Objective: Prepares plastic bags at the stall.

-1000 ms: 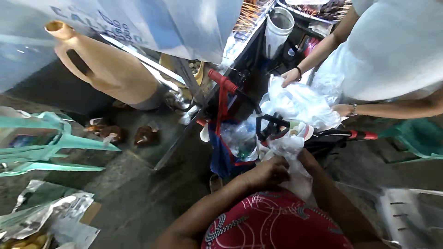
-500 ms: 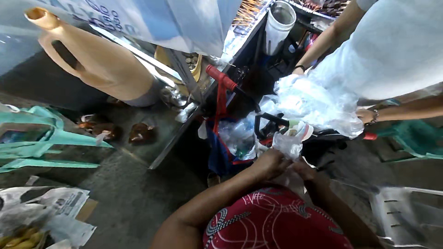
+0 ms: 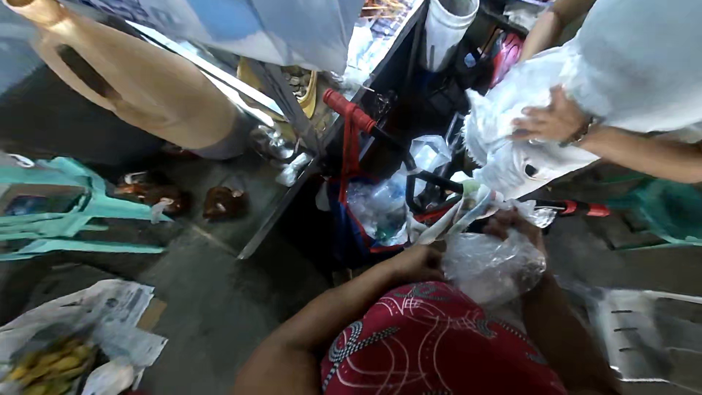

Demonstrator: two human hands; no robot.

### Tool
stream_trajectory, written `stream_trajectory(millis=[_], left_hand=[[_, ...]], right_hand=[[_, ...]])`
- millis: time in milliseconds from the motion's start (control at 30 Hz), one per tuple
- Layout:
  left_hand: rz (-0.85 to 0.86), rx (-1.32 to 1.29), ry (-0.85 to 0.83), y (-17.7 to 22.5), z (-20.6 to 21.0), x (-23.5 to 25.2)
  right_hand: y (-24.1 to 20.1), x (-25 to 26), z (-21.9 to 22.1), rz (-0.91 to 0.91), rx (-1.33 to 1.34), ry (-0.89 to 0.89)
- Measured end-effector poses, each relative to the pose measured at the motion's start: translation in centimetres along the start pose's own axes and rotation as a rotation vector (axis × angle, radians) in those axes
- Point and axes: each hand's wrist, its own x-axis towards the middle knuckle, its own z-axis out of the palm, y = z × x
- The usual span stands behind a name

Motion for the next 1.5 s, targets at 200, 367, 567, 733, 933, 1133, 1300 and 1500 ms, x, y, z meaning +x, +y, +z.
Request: stream_trajectory(millis=[200, 367, 567, 733, 933, 1133, 1300, 1500], left_hand=[[-0.507, 0.296, 0.25, -4.0, -2.3, -0.7], [-0.835, 0.528, 0.198, -8.0, -4.9, -0.6], [-0.916, 0.483, 0.084, -8.9, -5.5, -0.4], [-0.61, 0.001, 0.551, -8.4, -9.5, -2.1], [-0.523, -0.471, 0.743, -4.3, -11.1, -3.7], [-0.32, -0.543, 0.614, -1.0, -9.3, -2.7], [-0.219, -0.66, 0.524, 3.0, -8.5, -1.4], [-0.027, -0.71, 0.622, 1.7, -8.8, -2.7]], right_hand=[[-1.5, -0.2, 0.0, 0.087, -0.352, 0.138], [0.4, -1.0, 2.2, 0.252, -0.648, 0.249], [2.4, -1.7, 2.6, 0.35, -0.764, 0.331], [3.7, -1.8, 2.3, 0.349, -0.865, 0.293], [6.4, 0.1, 2.6, 0.175, -0.877, 0.173], [6.7, 2.8, 7.5, 0.03, -0.984, 0.044], [7.2, 4.3, 8.4, -0.023, -0.989, -0.013], [3.6, 2.6, 6.8, 0.154, -1.056, 0.164]])
